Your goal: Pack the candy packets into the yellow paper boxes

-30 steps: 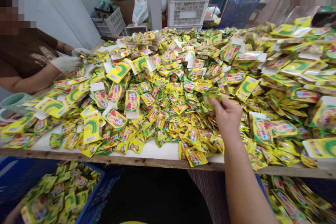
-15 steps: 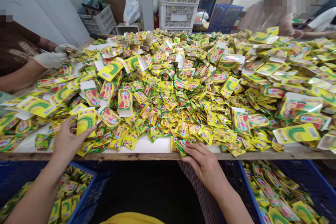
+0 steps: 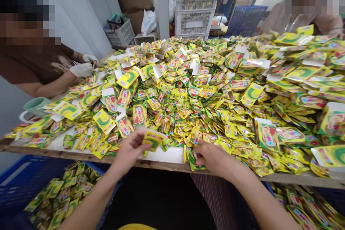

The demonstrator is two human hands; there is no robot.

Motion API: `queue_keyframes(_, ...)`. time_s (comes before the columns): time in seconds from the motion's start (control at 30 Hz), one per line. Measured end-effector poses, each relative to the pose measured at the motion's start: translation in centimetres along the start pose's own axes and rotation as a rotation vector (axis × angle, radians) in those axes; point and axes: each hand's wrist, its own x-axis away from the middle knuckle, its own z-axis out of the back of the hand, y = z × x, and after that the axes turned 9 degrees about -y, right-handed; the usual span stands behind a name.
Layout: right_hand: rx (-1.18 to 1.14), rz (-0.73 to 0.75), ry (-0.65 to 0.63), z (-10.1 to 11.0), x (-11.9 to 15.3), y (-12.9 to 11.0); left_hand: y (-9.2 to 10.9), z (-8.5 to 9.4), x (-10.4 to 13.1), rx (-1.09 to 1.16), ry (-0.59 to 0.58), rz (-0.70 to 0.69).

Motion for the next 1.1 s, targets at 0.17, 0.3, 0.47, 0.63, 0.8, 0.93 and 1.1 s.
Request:
queue_keyframes(0.17,-0.006,0.014,-0.092,0.7,0.9,-1.0,-1.7,-2.7,-1.0,0.016,-0.040,-0.011)
queue_keyframes(0.3,-0.289,-0.067,0.044,0.6,2.0,-2.2,-1.1,-2.1,-0.3,-0.184,-0.065,-0.092)
queue_keyframes(0.47,-0.821,-0.108,0.558,0.3,0.6,-6.5,-1.1,-2.6,0.1,-0.595,-0.199,-0.331)
queue_keyframes(0.63,-0.785,-0.224,0.718,-3.3,-1.8,-9.3,-2.4,-5.5,0.1,-0.962,-0.126,-0.367)
queue_keyframes(0.8,-0.709,-0.352,0.762,-6.1,-2.1,-8.9,-2.1,-7.2,-0.2,-1.181,0.152,-0.247)
queue_keyframes(0.93,-0.768,-0.298,0.602,-5.5,-1.8,-9.0,-1.6,-7.4,-0.8,-1.254,0.177,-0.176)
queue_keyframes(1.1,-0.343,-0.166,0.552,-4.0,-1.8,-8.4,-1.7,-8.0,-0.8,-1.213,0.198,-0.082)
